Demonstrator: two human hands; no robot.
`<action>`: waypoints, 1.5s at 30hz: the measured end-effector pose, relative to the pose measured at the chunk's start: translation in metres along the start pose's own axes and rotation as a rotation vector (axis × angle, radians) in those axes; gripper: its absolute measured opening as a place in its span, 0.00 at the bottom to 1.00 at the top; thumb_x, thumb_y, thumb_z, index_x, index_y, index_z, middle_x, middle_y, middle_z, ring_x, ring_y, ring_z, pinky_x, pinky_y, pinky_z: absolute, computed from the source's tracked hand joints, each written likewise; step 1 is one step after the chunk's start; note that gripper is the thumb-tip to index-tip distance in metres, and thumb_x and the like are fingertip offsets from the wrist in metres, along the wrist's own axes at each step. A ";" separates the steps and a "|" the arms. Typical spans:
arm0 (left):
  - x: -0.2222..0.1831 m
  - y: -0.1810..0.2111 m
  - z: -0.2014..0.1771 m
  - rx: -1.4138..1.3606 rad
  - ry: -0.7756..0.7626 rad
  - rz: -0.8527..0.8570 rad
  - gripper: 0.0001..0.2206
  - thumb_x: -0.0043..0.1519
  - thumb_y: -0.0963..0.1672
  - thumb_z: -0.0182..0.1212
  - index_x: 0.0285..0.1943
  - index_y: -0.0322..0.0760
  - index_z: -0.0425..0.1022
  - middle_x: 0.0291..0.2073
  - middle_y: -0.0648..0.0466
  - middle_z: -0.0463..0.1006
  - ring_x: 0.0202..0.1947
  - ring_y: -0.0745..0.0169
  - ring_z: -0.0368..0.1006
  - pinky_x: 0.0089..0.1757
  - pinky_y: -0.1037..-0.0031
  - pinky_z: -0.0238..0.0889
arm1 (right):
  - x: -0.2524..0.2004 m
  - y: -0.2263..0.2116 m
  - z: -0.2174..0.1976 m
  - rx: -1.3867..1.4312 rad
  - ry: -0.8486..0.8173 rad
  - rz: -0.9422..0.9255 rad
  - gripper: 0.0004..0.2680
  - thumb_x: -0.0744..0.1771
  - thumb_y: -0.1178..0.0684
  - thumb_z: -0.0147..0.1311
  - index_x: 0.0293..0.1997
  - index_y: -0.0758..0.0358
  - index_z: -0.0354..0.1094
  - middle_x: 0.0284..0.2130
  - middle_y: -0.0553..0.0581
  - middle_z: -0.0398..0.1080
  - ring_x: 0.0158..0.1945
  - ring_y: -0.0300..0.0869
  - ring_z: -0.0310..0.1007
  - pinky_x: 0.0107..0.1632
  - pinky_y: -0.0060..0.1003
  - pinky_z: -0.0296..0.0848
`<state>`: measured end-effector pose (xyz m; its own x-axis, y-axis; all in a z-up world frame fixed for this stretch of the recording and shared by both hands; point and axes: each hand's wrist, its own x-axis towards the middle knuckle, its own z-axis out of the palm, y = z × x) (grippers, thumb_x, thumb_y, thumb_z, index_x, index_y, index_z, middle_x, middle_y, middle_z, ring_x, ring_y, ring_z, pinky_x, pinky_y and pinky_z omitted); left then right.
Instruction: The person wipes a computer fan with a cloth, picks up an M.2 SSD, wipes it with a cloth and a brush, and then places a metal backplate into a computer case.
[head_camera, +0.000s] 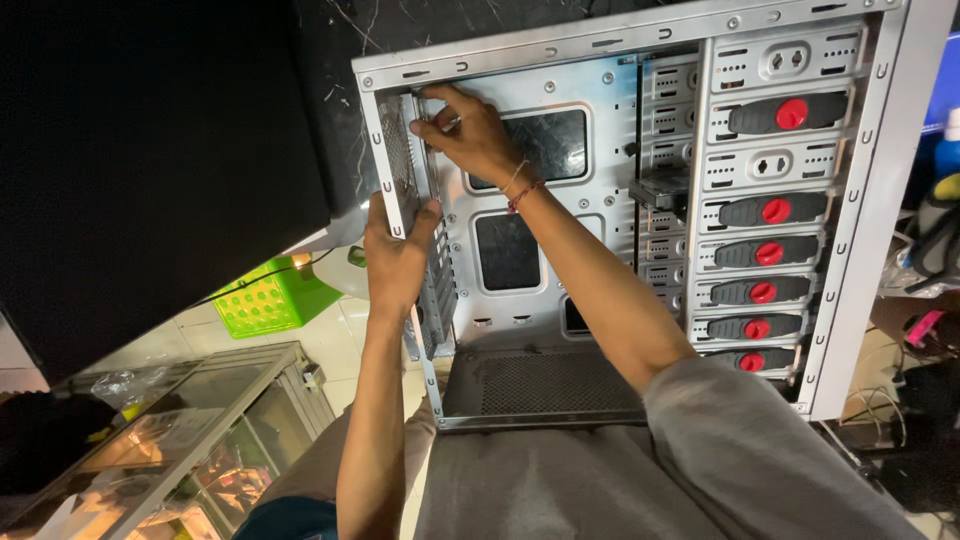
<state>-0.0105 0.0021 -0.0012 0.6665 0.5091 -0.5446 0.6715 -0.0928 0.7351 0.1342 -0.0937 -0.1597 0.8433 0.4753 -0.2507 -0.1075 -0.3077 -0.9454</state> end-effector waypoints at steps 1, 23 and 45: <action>0.001 -0.002 0.001 -0.023 -0.001 0.013 0.11 0.65 0.48 0.69 0.49 0.43 0.75 0.40 0.58 0.86 0.42 0.66 0.78 0.49 0.71 0.70 | 0.001 0.002 0.001 -0.012 -0.008 -0.018 0.18 0.68 0.37 0.66 0.61 0.52 0.75 0.33 0.45 0.83 0.37 0.34 0.85 0.51 0.35 0.81; -0.002 0.001 0.001 -0.049 -0.005 0.015 0.11 0.65 0.47 0.69 0.52 0.42 0.76 0.43 0.57 0.86 0.44 0.65 0.78 0.51 0.71 0.71 | -0.004 0.028 0.031 0.075 0.189 -0.146 0.11 0.72 0.48 0.59 0.58 0.57 0.79 0.49 0.54 0.82 0.48 0.42 0.83 0.45 0.35 0.85; -0.004 0.007 -0.002 0.088 -0.015 -0.033 0.16 0.66 0.51 0.71 0.54 0.41 0.73 0.36 0.48 0.77 0.44 0.52 0.77 0.50 0.58 0.69 | -0.026 0.052 0.046 0.305 0.149 0.358 0.19 0.64 0.48 0.78 0.57 0.66 0.80 0.47 0.66 0.82 0.48 0.49 0.86 0.45 0.38 0.87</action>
<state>-0.0091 0.0011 0.0067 0.6479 0.5007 -0.5741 0.7185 -0.1512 0.6789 0.0823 -0.0838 -0.2119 0.7892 0.2536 -0.5593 -0.5347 -0.1643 -0.8289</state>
